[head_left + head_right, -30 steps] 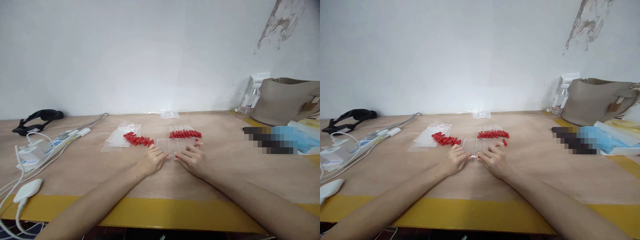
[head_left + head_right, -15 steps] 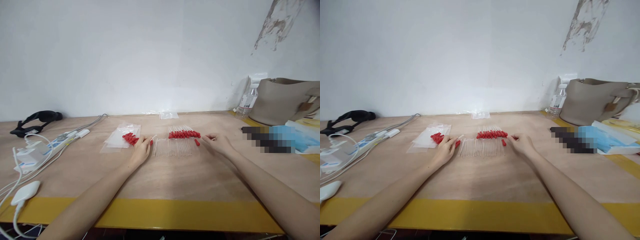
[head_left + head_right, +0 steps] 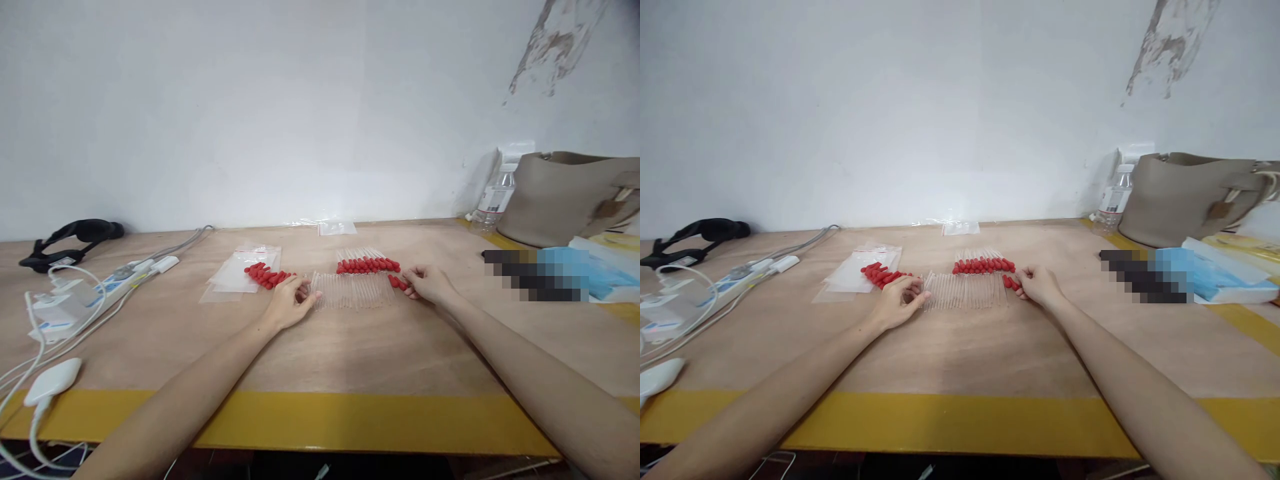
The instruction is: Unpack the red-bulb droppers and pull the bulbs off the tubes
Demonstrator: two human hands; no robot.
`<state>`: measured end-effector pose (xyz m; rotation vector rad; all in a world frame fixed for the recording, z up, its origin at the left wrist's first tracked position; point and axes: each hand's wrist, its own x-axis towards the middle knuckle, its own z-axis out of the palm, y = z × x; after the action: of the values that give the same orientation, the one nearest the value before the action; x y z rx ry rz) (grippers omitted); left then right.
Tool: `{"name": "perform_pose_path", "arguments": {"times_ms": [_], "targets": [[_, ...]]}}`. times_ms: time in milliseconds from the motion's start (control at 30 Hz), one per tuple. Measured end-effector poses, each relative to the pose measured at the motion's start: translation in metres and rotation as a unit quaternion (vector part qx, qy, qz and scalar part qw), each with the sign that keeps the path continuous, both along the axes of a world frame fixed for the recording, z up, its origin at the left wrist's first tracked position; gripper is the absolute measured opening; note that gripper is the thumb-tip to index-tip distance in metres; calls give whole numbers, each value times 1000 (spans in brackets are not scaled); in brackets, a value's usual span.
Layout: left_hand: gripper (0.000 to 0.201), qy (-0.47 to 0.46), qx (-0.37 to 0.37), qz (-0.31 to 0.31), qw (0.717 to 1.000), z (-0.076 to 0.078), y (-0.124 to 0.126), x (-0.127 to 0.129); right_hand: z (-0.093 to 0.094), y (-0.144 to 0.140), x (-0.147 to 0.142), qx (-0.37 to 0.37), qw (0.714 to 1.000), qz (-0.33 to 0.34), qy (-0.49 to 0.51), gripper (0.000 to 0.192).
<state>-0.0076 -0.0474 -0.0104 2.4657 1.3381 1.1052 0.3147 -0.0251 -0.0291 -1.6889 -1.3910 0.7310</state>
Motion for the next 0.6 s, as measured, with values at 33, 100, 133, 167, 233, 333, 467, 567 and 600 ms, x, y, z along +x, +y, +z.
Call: {"name": "perform_pose_path", "arguments": {"times_ms": [33, 100, 133, 167, 233, 333, 467, 567, 600], "targets": [[38, 3, -7, -4, 1000, 1, -2, -2, 0, -1, 0, 1, 1000, -3, 0, 21], [46, 17, -15, -15, 1000, 4, -6, -6, 3, -3, 2, 6, 1000, -16, -13, 22], [50, 25, -18, -23, 999, 6, -8, -7, 4, -4, 3, 11, 999, -25, -27, 22], [54, 35, -23, -29, 999, 7, -10, -8, 6, -5, 4, 17, 998, -35, -43, 21], [60, 55, -29, -35, 997, 9, -12, -9, 11, -6, 7, 30, 995, -55, -79, 21], [59, 76, -27, -36, 996, 10, -12, -5, 20, 0, 9, 41, 989, -74, -124, 22], [50, 84, -14, -37, 996, 9, -8, -4, 27, 16, 9, 39, 983, -75, -164, 24], [50, 93, -7, -32, 995, 9, -4, -10, 28, 26, 5, 21, 982, -52, -182, 24], [50, 96, -6, -31, 995, 8, -3, -12, 28, 28, 3, 13, 981, -47, -188, 24]]}}
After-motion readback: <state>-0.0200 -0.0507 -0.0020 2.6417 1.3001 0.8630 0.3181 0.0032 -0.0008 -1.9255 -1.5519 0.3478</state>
